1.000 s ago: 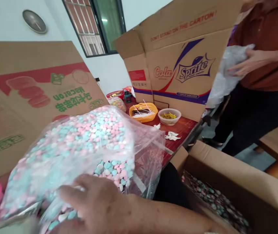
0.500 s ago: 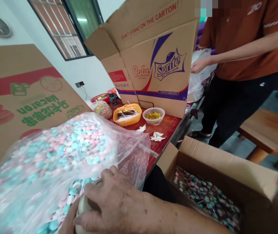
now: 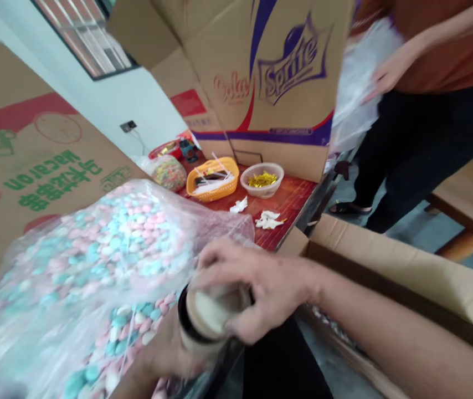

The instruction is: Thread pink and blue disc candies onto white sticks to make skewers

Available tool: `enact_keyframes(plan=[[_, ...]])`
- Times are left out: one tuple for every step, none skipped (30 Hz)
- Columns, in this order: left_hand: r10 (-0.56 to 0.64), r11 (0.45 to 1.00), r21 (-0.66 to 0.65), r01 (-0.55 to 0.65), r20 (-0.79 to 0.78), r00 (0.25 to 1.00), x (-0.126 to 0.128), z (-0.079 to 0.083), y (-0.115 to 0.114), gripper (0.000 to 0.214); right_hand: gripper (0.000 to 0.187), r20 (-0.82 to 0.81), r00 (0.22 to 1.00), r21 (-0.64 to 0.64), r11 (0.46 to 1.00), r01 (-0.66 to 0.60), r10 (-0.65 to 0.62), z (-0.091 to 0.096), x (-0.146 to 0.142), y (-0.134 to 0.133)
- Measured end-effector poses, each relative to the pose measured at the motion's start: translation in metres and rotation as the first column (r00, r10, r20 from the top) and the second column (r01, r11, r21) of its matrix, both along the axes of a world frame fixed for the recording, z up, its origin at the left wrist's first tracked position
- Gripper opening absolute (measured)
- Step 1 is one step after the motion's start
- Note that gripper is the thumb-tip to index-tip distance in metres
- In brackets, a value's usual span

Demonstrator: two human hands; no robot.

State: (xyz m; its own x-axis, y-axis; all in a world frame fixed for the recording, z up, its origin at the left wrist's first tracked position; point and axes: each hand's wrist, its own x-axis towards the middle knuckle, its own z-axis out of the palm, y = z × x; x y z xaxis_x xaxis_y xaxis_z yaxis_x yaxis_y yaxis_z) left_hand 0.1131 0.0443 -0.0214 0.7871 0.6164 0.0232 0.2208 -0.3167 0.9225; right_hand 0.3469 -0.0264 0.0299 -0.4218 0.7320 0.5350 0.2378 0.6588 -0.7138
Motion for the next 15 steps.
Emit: enact_keyframes(plan=[[-0.016, 1.000, -0.022, 0.016, 0.028, 0.999, 0.003, -0.002, -0.001, 0.090, 0.056, -0.074, 0.997, -0.044, 0.999, 0.027, -0.031, -0.002, 0.009, 0.000], [-0.003, 1.000, -0.027, 0.005, 0.068, 0.998, 0.005, -0.003, -0.001, 0.092, 0.055, -0.195, 0.977, -0.099, 0.993, 0.069, -0.088, -0.005, 0.017, 0.000], [0.021, 1.000, -0.015, -0.019, 0.115, 0.993, 0.006, -0.005, -0.002, 0.092, 0.053, -0.348, 0.923, -0.170, 0.979, 0.114, -0.167, -0.011, 0.024, 0.001], [0.047, 0.999, 0.002, -0.048, 0.163, 0.986, 0.007, -0.006, -0.003, 0.092, 0.048, -0.509, 0.819, -0.249, 0.956, 0.154, -0.265, -0.019, 0.030, 0.003], [0.073, 0.997, 0.020, -0.079, 0.207, 0.976, 0.008, -0.006, -0.003, 0.092, 0.042, -0.648, 0.666, -0.334, 0.923, 0.190, -0.371, -0.028, 0.035, 0.004], [0.090, 0.994, 0.033, -0.101, 0.245, 0.965, 0.009, -0.005, -0.003, 0.093, 0.035, -0.737, 0.486, -0.423, 0.882, 0.209, -0.469, -0.038, 0.038, 0.005], [0.100, 0.993, 0.037, -0.114, 0.268, 0.958, 0.010, -0.004, -0.003, 0.093, 0.030, -0.773, 0.312, -0.510, 0.833, 0.212, -0.553, -0.047, 0.040, 0.006], [0.108, 0.992, 0.032, -0.121, 0.271, 0.956, 0.012, -0.002, -0.002, 0.092, 0.028, -0.770, 0.165, -0.586, 0.786, 0.196, -0.616, -0.055, 0.042, 0.006], [0.117, 0.991, 0.024, -0.128, 0.262, 0.958, 0.014, 0.001, -0.002, 0.091, 0.027, -0.746, 0.054, -0.648, 0.743, 0.169, -0.663, -0.063, 0.043, 0.006], [0.126, 0.991, 0.021, -0.135, 0.247, 0.961, 0.015, 0.002, -0.001, 0.089, 0.028, -0.717, -0.022, -0.692, 0.709, 0.138, -0.696, -0.069, 0.045, 0.006], [0.133, 0.990, 0.022, -0.142, 0.228, 0.965, 0.017, 0.003, 0.000, 0.087, 0.029, -0.694, -0.066, -0.719, 0.686, 0.111, -0.717, -0.073, 0.047, 0.006], [0.143, 0.988, 0.024, -0.151, 0.209, 0.967, 0.017, 0.002, 0.000, 0.085, 0.031, -0.679, -0.091, -0.734, 0.672, 0.094, -0.729, -0.076, 0.049, 0.007], [0.162, 0.985, 0.025, -0.170, 0.195, 0.967, 0.017, 0.000, 0.000, 0.084, 0.032, -0.667, -0.109, -0.745, 0.661, 0.087, -0.737, -0.078, 0.053, 0.007], [0.200, 0.978, 0.023, -0.207, 0.182, 0.963, 0.016, -0.003, -0.001, 0.083, 0.033, -0.654, -0.125, -0.756, 0.649, 0.083, -0.746, -0.079, 0.058, 0.008], [0.254, 0.966, 0.015, -0.260, 0.167, 0.953, 0.014, -0.007, -0.002, 0.081, 0.034, -0.644, -0.140, -0.764, 0.640, 0.083, -0.752, -0.080, 0.064, 0.010]])
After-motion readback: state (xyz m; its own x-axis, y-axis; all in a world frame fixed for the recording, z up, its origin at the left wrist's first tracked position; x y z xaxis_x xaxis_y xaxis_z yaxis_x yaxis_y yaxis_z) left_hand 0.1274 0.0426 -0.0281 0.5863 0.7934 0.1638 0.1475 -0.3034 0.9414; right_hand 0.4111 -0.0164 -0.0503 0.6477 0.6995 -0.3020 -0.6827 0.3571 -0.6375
